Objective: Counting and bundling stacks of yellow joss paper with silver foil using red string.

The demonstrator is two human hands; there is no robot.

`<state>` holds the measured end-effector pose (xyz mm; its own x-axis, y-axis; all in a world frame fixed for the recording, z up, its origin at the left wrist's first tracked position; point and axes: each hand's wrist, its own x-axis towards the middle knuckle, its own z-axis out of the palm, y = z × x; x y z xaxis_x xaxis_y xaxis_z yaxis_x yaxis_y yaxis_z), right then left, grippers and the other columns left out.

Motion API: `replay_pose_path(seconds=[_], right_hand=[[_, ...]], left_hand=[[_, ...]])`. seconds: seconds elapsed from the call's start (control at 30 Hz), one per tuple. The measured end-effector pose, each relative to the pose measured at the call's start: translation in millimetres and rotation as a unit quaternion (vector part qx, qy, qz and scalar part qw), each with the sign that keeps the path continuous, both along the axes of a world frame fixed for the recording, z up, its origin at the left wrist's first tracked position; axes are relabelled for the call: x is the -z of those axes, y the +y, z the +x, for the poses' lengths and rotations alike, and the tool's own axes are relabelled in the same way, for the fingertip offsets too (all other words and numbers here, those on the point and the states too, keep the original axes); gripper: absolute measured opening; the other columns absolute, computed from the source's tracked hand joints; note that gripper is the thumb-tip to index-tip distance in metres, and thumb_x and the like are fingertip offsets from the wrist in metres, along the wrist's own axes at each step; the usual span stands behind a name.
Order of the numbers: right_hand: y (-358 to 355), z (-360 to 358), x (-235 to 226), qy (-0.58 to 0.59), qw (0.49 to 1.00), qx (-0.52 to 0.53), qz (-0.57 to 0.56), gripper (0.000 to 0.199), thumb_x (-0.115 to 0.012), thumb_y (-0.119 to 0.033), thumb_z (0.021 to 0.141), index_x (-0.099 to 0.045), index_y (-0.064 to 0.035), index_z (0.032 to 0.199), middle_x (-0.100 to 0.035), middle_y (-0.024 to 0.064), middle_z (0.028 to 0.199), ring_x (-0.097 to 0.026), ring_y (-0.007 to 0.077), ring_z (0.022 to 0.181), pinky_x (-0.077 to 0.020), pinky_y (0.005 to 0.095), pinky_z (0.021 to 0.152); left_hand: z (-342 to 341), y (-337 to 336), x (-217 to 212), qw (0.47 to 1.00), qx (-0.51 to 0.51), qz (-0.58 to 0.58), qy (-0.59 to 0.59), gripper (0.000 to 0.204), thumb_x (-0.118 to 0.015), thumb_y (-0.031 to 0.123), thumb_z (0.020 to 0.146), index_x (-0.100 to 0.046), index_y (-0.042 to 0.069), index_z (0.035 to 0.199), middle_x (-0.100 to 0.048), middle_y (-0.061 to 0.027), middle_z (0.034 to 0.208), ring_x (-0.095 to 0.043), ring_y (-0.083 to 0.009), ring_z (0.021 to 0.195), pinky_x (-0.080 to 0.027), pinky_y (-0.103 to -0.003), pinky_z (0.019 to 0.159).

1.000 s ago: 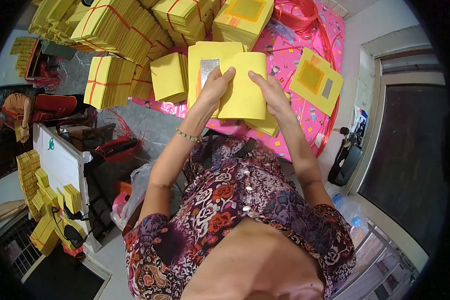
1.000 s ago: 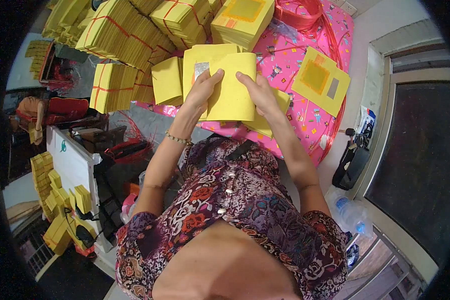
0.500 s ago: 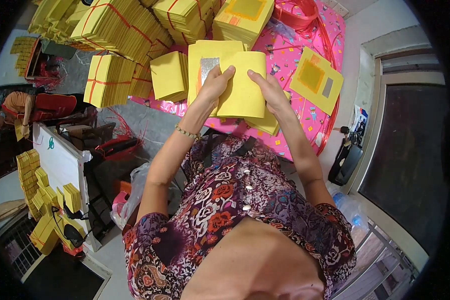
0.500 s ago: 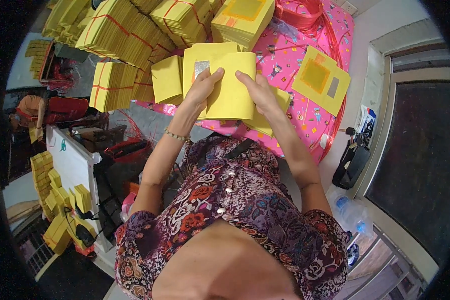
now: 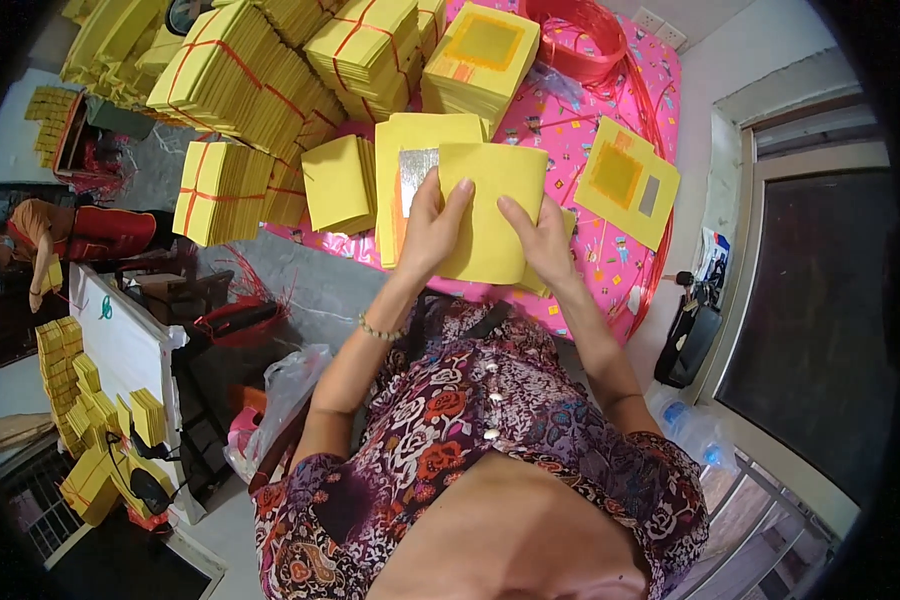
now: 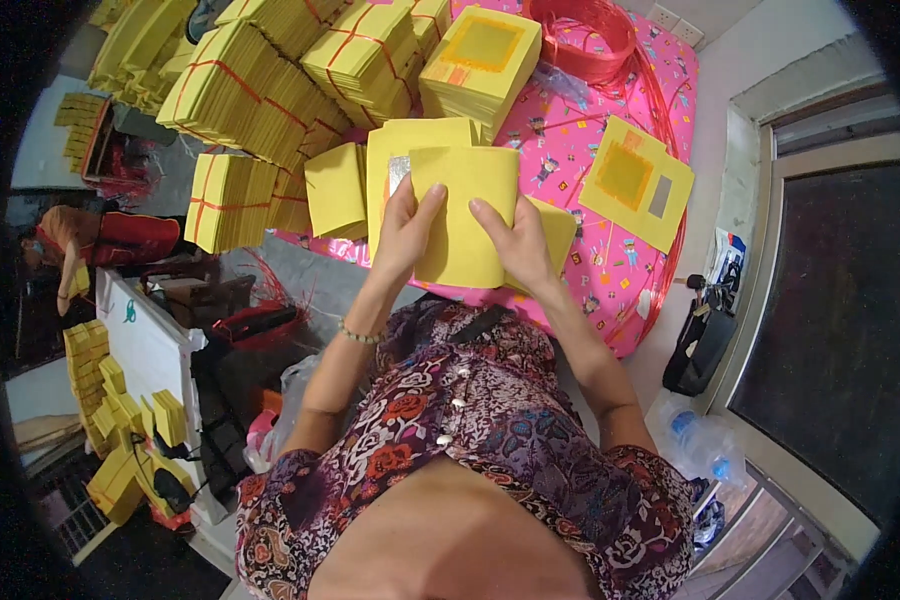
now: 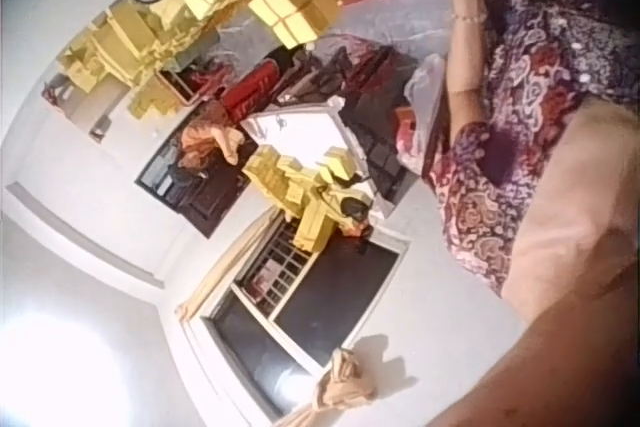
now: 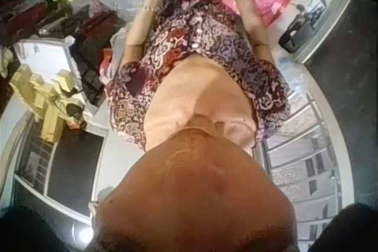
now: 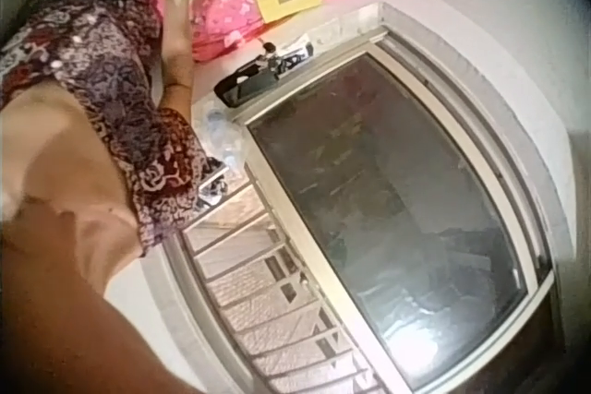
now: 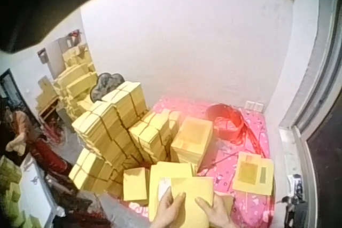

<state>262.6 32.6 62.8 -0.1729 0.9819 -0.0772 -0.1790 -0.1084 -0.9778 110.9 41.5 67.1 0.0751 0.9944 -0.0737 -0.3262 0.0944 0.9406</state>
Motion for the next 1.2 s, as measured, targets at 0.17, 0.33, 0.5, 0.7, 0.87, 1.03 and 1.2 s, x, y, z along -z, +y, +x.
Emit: replay_pose_path(seconds=[0.17, 0.33, 0.5, 0.7, 0.87, 1.03, 1.2], right_hand=[[-7.2, 7.3, -21.1, 0.011, 0.999, -0.028, 0.015, 0.03, -0.055, -0.012, 0.092, -0.05, 0.0026, 0.118, -0.061, 0.0072, 0.107, -0.058, 0.0102, 0.093, -0.0484, 0.026, 0.08], [-5.8, 3.1, -44.0, 0.066, 0.992, 0.05, 0.09, 0.03, -0.055, -0.011, 0.092, -0.05, 0.0023, 0.118, -0.061, 0.0047, 0.105, -0.056, 0.0093, 0.096, -0.0461, 0.0245, 0.083], [-5.7, 10.8, -43.0, 0.047, 0.993, 0.052, 0.091, 0.026, -0.054, -0.012, 0.094, -0.053, 0.0018, 0.115, -0.061, 0.0035, 0.103, -0.056, 0.008, 0.094, -0.0451, 0.0232, 0.082], [-8.3, 14.8, -46.7, 0.067, 0.992, 0.065, 0.088, 0.022, -0.053, -0.013, 0.095, -0.055, 0.0013, 0.112, -0.061, 0.0024, 0.098, -0.055, 0.0065, 0.088, -0.0447, 0.0218, 0.079], [-7.6, 20.7, -42.3, 0.036, 0.989, 0.104, 0.1, 0.02, -0.054, -0.014, 0.094, -0.058, 0.0015, 0.107, -0.062, 0.001, 0.09, -0.055, 0.0047, 0.081, -0.0445, 0.0203, 0.072], [-12.4, 23.5, -45.5, 0.046, 0.993, 0.092, 0.065, 0.019, -0.056, -0.015, 0.094, -0.059, 0.0021, 0.101, -0.063, 0.0012, 0.086, -0.053, 0.0023, 0.076, -0.0429, 0.0189, 0.066], [-16.8, 42.5, -23.1, -0.005, 0.994, 0.097, 0.045, 0.019, -0.057, -0.015, 0.093, -0.061, 0.0034, 0.096, -0.063, -0.0011, 0.08, -0.055, 0.0019, 0.071, -0.044, 0.0174, 0.062]], left_hand=[[3.4, -13.2, -26.1, 0.995, -0.026, 0.076, 0.051, 0.029, -0.048, 0.011, 0.095, -0.044, -0.002, 0.121, -0.058, -0.0094, 0.109, -0.054, -0.0132, 0.1, -0.043, -0.028, 0.088], [6.2, -23.7, -47.9, 0.992, -0.042, 0.092, 0.078, 0.027, -0.047, 0.011, 0.096, -0.043, -0.002, 0.119, -0.058, -0.0089, 0.106, -0.053, -0.0122, 0.097, -0.045, -0.026, 0.083], [10.3, -29.6, -52.8, 0.988, -0.062, 0.096, 0.103, 0.026, -0.048, 0.012, 0.096, -0.044, -0.002, 0.117, -0.06, -0.0081, 0.101, -0.055, -0.0117, 0.091, -0.046, -0.026, 0.077], [12.5, -34.3, -50.2, 0.983, -0.073, 0.107, 0.13, 0.024, -0.049, 0.012, 0.096, -0.046, 0.0, 0.115, -0.062, -0.007, 0.095, -0.057, -0.0115, 0.084, -0.047, -0.027, 0.072], [14.6, -38.9, -48.3, 0.98, -0.065, 0.086, 0.168, 0.023, -0.05, 0.012, 0.095, -0.047, 0.0, 0.114, -0.062, -0.0071, 0.098, -0.057, -0.011, 0.087, -0.046, -0.026, 0.074], [21.8, -38.1, -43.8, 0.996, -0.061, 0.054, 0.045, 0.024, -0.051, 0.009, 0.094, -0.048, 0.0, 0.116, -0.06, -0.0069, 0.105, -0.055, -0.0101, 0.095, -0.045, -0.024, 0.081], [31.1, -39.0, -35.0, 0.996, -0.033, 0.036, 0.069, 0.024, -0.052, 0.008, 0.094, -0.049, 0.0, 0.116, -0.061, -0.0066, 0.105, -0.056, -0.0097, 0.094, -0.046, -0.024, 0.08]])
